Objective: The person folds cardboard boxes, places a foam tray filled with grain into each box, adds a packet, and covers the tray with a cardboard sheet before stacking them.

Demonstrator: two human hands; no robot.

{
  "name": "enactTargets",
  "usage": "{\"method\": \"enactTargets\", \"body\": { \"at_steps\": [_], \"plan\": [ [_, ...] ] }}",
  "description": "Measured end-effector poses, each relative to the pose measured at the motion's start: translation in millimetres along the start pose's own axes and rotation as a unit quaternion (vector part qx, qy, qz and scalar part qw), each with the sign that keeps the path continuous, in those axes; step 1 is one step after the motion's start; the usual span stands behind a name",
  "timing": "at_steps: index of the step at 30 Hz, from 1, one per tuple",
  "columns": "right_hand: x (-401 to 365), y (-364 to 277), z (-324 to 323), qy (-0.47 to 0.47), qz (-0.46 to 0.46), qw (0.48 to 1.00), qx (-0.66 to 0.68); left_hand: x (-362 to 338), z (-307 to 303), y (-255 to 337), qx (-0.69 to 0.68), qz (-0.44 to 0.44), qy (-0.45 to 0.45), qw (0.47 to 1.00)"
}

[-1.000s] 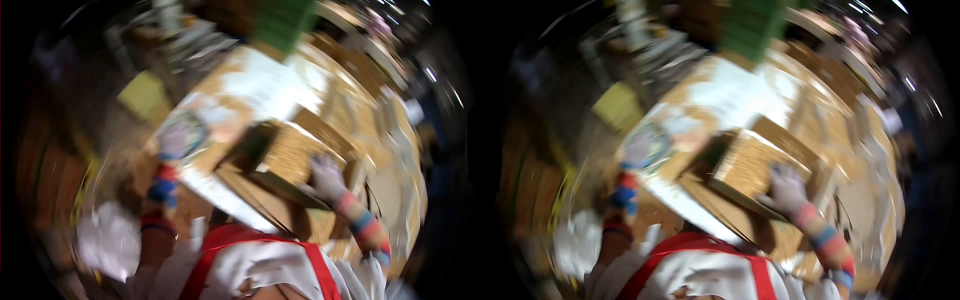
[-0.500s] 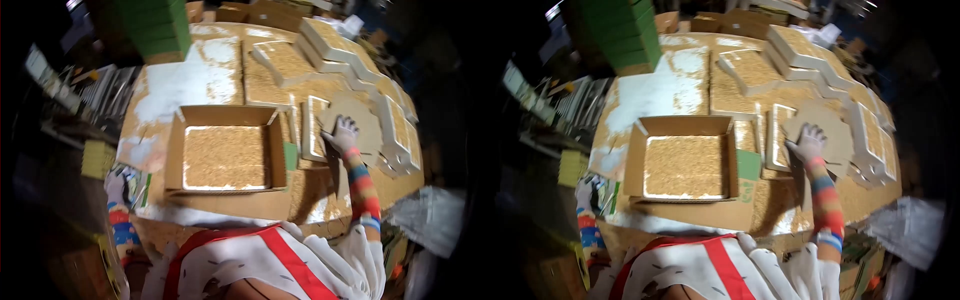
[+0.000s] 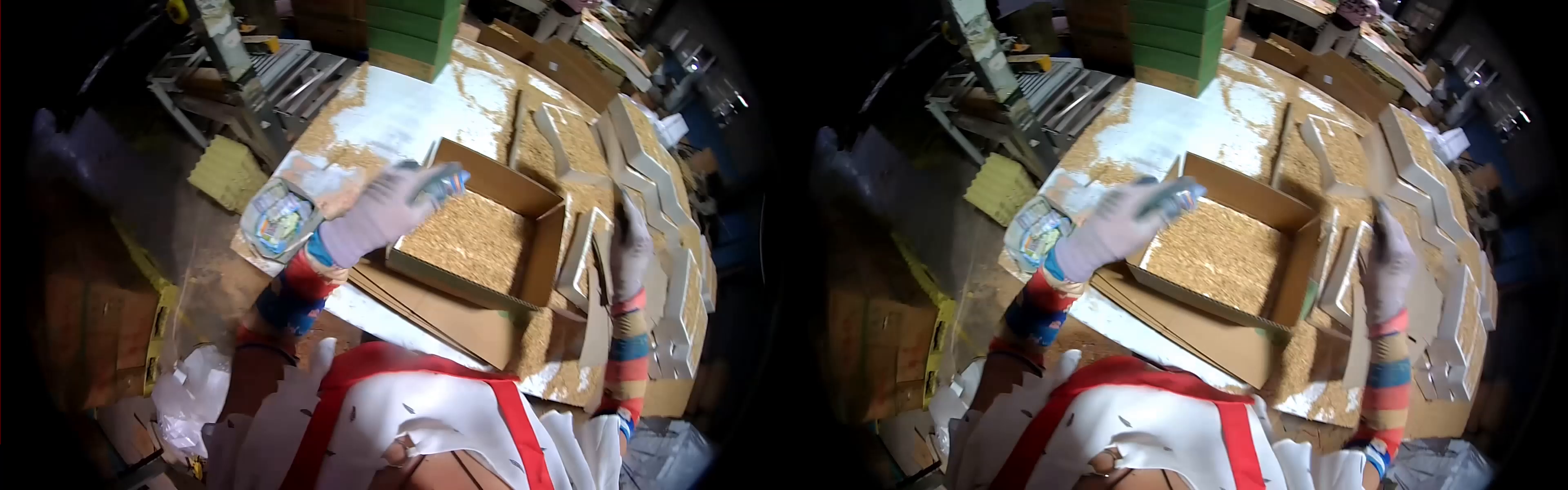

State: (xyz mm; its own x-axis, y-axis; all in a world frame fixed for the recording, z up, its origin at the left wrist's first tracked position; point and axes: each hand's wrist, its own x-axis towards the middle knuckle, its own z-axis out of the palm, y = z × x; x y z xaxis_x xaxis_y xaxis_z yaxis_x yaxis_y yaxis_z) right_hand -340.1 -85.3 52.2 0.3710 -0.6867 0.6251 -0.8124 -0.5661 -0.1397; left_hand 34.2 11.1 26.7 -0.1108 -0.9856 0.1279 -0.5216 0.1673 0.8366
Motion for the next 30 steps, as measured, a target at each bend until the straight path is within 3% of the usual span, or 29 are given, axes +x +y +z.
{"method": "enactTargets", "body": {
  "at_steps": [1, 2, 4, 6, 7, 8, 9, 10, 11, 13, 15, 17, 18, 19, 21, 22, 23, 24, 26, 27, 29, 30],
  "plan": [
    [13.7, -33.5, -2.1, 0.006, -0.067, 0.995, 0.073, 7.8, 20.5, -13.4, 0.147, 0.083, -0.071, 0.983],
    [22.0, -57.2, -3.8, -0.019, -0.178, 0.976, 0.121, 11.3, 33.3, -42.5, 0.256, 0.196, 0.014, 0.947],
    [22.6, -81.6, 4.9, -0.115, -0.272, 0.949, 0.114, 6.3, -10.0, -18.1, -0.042, 0.127, 0.115, 0.984],
    [6.8, -73.8, 24.5, -0.228, -0.325, 0.911, 0.112, -12.3, -31.2, -31.0, -0.365, 0.073, 0.311, 0.874],
    [-2.0, -69.2, 35.7, -0.260, -0.366, 0.891, 0.076, -14.5, -35.7, -24.7, -0.393, 0.099, 0.352, 0.844],
    [-8.4, -64.0, 46.9, -0.316, -0.392, 0.863, 0.037, -7.2, -28.6, -21.6, -0.212, 0.193, 0.376, 0.881],
    [-15.5, -59.0, 58.5, -0.370, -0.416, 0.831, 0.000, -5.7, -20.8, -12.2, -0.057, 0.240, 0.310, 0.918],
    [-25.9, -56.3, 70.9, -0.379, -0.420, 0.824, -0.038, -4.4, -13.6, 1.1, 0.085, 0.304, 0.249, 0.916],
    [-23.2, -62.6, 71.4, -0.381, -0.420, 0.824, 0.000, -6.7, -3.5, 31.8, 0.190, 0.320, 0.106, 0.922],
    [-11.7, -79.7, 61.6, -0.444, -0.358, 0.817, 0.083, 20.6, 47.8, 17.4, 0.350, 0.303, -0.050, 0.885],
    [-25.7, -64.1, 76.7, -0.513, -0.331, 0.786, 0.099, 45.2, 74.6, -8.5, 0.474, 0.120, -0.254, 0.835],
    [-30.6, -66.0, 65.3, -0.647, -0.067, 0.733, 0.196, 44.0, 79.8, -12.4, 0.495, 0.112, -0.323, 0.799],
    [-25.5, -62.1, 59.3, -0.634, 0.030, 0.719, 0.282, 46.2, 78.4, -14.5, 0.506, 0.107, -0.355, 0.778],
    [-20.3, -58.3, 53.2, -0.606, 0.123, 0.695, 0.367, 47.9, 66.2, -6.7, 0.410, 0.082, -0.355, 0.836],
    [-9.5, -64.3, 19.9, -0.393, 0.135, 0.782, 0.464, 45.0, 31.3, 10.3, 0.196, 0.023, -0.344, 0.918],
    [-10.2, -60.7, 14.0, -0.270, 0.146, 0.827, 0.471, 36.5, 24.1, -2.6, 0.004, 0.052, -0.158, 0.986],
    [-26.1, -42.3, 19.3, -0.121, 0.188, 0.876, 0.426, 26.6, 14.1, -24.9, -0.186, 0.078, 0.039, 0.979],
    [-43.4, -13.5, 25.0, -0.084, 0.283, 0.825, 0.481, 38.2, 6.4, -99.8, -0.303, 0.083, 0.123, 0.941],
    [-90.0, 23.3, 35.1, -0.330, 0.536, 0.543, 0.556, 44.8, 32.7, -183.0, -0.390, -0.003, 0.144, 0.910],
    [-115.6, 28.8, 52.2, -0.355, 0.553, 0.489, 0.573, 19.8, 63.0, -191.3, -0.361, -0.089, 0.082, 0.925],
    [-152.5, 23.4, 104.3, -0.322, 0.433, 0.615, 0.575, 10.6, 89.3, -178.0, -0.228, -0.238, -0.035, 0.944],
    [-116.2, -27.5, 89.0, -0.389, 0.452, 0.609, 0.524, 14.2, 91.9, -162.6, -0.126, -0.296, -0.109, 0.940]
  ]
}}
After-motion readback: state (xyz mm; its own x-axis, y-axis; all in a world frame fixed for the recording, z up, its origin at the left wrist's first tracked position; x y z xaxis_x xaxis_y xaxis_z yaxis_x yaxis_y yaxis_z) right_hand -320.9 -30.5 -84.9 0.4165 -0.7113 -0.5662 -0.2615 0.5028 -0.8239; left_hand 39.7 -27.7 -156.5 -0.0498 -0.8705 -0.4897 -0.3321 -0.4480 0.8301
